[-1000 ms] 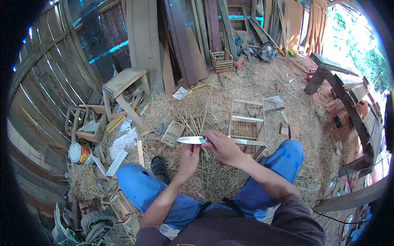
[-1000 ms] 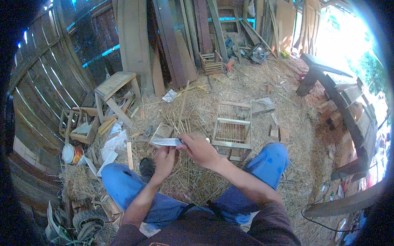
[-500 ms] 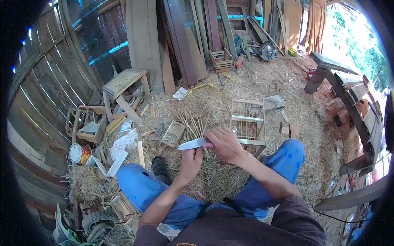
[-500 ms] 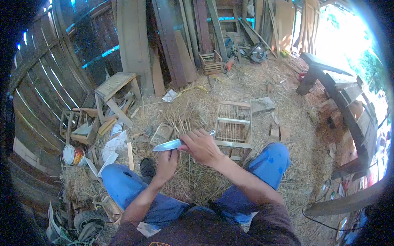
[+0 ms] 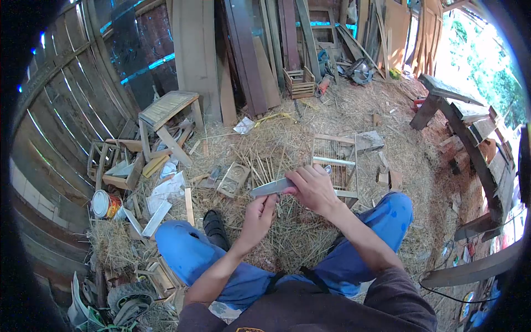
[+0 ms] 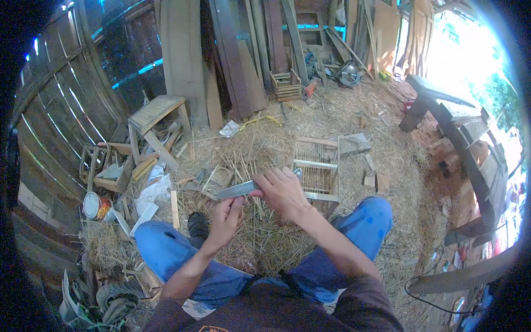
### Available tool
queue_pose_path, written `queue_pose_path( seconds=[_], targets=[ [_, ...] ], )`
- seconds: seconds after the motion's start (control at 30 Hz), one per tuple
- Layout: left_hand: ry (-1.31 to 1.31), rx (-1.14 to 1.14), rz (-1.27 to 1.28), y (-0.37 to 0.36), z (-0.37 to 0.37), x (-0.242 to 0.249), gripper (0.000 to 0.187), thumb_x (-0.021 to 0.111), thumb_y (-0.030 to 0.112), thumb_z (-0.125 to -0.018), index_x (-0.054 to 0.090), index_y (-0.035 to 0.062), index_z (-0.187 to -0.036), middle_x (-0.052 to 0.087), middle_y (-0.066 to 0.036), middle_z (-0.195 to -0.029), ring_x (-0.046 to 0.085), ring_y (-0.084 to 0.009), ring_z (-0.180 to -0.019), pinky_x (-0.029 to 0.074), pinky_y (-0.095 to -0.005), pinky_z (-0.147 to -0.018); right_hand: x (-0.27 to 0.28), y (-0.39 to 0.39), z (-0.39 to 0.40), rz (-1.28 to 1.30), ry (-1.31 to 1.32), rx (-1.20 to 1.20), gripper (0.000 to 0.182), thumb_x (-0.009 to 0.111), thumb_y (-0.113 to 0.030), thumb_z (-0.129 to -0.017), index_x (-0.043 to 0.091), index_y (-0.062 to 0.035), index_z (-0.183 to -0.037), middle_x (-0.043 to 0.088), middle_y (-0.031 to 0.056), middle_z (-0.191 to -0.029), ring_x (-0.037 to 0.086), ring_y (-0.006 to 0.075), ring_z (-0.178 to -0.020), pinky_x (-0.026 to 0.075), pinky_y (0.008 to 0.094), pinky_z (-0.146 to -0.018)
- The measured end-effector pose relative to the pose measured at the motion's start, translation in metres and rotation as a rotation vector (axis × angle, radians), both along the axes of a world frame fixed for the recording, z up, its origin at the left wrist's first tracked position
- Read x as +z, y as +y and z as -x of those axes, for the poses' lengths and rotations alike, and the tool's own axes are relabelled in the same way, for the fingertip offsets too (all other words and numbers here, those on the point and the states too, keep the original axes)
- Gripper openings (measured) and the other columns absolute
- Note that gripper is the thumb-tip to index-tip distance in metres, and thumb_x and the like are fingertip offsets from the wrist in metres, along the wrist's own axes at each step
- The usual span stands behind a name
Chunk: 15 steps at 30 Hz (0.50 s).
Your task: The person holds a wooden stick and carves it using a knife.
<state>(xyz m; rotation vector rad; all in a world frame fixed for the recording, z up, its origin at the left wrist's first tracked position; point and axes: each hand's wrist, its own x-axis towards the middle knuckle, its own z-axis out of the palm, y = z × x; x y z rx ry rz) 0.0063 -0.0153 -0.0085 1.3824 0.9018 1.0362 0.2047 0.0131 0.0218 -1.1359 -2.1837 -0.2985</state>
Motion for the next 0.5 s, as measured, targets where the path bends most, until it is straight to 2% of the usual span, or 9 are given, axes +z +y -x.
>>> queue_pose_path(
  seconds=[0.03,0.13,0.23,0.33,0.43,0.5],
  targets=[
    [0.007,-0.006,-0.015,-0.001,0.002,-0.001,0.023,0.047,0.024,-0.105,0.058,0.0049,-0.098,0.038,0.007,-0.061,0.034,-0.0019,-0.050,0.026,-0.0221,-0.045,-0.002,0.000,-0.001,0.012,-0.002,-0.012,0.025,0.066,-0.029,-0.088,0.060,-0.0089,-0.101,0.061,0.0068,-0.084,0.060,0.0252,-0.081,0.043,0.0385,-0.071],
    [0.071,-0.053,-0.017,-0.012,0.002,-0.009,0.022,0.047,0.024,-0.105,0.058,0.0051,-0.100,0.040,0.007,-0.061,0.034,-0.0020,-0.049,0.026,-0.0217,-0.045,0.010,0.027,-0.040,0.079,0.234,-0.284,0.023,0.063,-0.028,-0.093,0.059,-0.0079,-0.104,0.059,0.0096,-0.076,0.058,0.0318,-0.070,0.042,0.0422,-0.064],
    [0.136,-0.083,-0.019,-0.019,0.005,-0.016,0.023,0.049,0.023,-0.105,0.062,0.0045,-0.104,0.041,0.008,-0.063,0.034,-0.0013,-0.053,0.028,-0.0218,-0.047,0.022,0.032,-0.067,-0.139,0.327,-0.434,0.022,0.057,-0.026,-0.098,0.058,-0.0053,-0.104,0.058,0.0135,-0.074,0.059,0.0362,-0.071,0.043,0.0461,-0.064],
    [0.098,-0.028,0.026,-0.016,0.011,-0.022,0.025,0.049,0.022,-0.105,0.063,0.0060,-0.118,0.041,0.009,-0.065,0.034,-0.0005,-0.054,0.028,-0.0210,-0.048,0.028,0.015,-0.060,-0.041,0.342,-0.510,0.024,0.057,-0.025,-0.097,0.059,-0.0034,-0.105,0.064,0.0155,-0.088,0.060,0.0368,-0.080,0.044,0.0462,-0.071],
    [0.008,0.016,0.137,-0.014,0.016,-0.006,0.032,0.049,0.023,-0.105,0.057,0.0092,-0.133,0.039,0.010,-0.065,0.032,0.0004,-0.052,0.026,-0.0197,-0.046,0.023,0.011,-0.044,-0.033,0.386,-0.388,0.023,0.053,-0.026,-0.100,0.058,-0.0048,-0.106,0.061,0.0151,-0.079,0.060,0.0364,-0.074,0.044,0.0457,-0.067],
    [-0.119,-0.031,0.223,-0.012,0.019,0.005,0.042,0.048,0.024,-0.105,0.047,0.0122,-0.145,0.035,0.010,-0.066,0.029,0.0011,-0.050,0.024,-0.0182,-0.044,0.019,0.009,-0.034,0.039,0.398,-0.334,0.023,0.055,-0.026,-0.098,0.058,-0.0045,-0.106,0.063,0.0152,-0.084,0.060,0.0366,-0.078,0.044,0.0461,-0.069]
  ],
)
